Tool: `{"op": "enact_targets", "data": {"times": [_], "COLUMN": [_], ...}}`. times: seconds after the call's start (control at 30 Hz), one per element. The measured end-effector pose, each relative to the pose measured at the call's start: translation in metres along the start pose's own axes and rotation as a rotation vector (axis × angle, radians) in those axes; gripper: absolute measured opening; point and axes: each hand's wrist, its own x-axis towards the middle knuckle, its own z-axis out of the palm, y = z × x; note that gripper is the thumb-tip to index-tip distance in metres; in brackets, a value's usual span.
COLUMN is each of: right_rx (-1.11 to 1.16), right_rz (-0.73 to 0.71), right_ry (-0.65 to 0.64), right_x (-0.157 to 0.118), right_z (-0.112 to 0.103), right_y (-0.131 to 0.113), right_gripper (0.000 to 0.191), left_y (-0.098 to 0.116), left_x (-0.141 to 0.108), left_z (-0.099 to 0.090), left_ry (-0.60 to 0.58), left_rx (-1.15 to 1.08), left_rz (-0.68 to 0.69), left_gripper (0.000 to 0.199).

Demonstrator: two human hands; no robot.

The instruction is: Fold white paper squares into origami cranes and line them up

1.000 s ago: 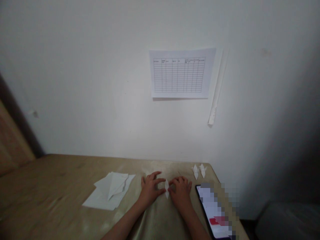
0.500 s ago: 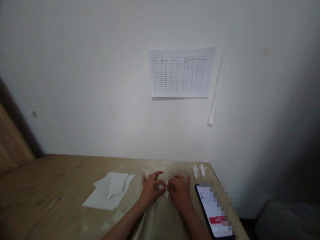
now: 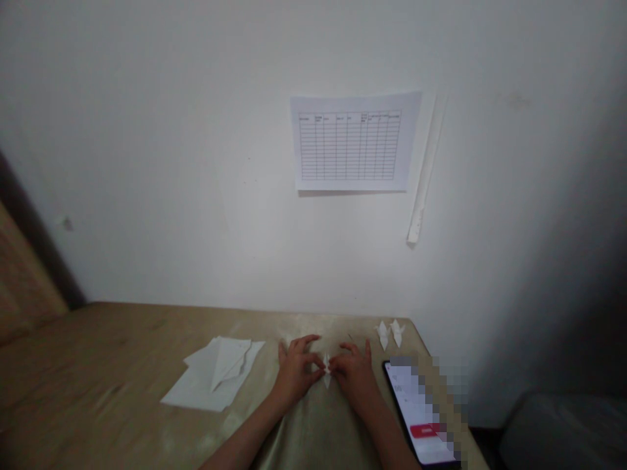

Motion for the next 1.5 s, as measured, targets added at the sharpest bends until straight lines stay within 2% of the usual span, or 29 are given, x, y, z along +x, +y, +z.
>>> {"op": "enact_targets", "data": {"times": [0.5, 0.67, 1.03, 1.2, 1.5], "right_rx": [-0.111, -0.077, -0.038, -0.118, -0.268], "right_rz": [-0.113, -0.103, -0.131, -0.165, -0.289], "right_ry": [0.039, 0.058, 0.067, 0.045, 0.113], "right_x": [-0.003, -0.003, -0.005, -0.004, -0.002], "right_z": [0.001, 0.003, 0.003, 0.004, 0.017], "right_y": [-0.003, 0.001, 0.006, 0.005, 0.012], "right_gripper": [0.026, 0.028, 0.031, 0.027, 0.024], "left_y": [0.001, -0.003, -0.007, -0.005, -0.009], "left_x": [0.0, 0.0, 0.001, 0.0, -0.002], "left_z": [-0.005, -0.004, -0.002, -0.003, 0.001], "left_ry": [-0.001, 0.004, 0.018, 0.013, 0.07], "left_rx": [0.077, 0.079, 0.087, 0.106, 0.117], "left_rz": [0.101, 0.145, 0.149, 0.154, 0.231], "left_gripper": [0.007, 0.009, 0.007, 0.009, 0.012]}}
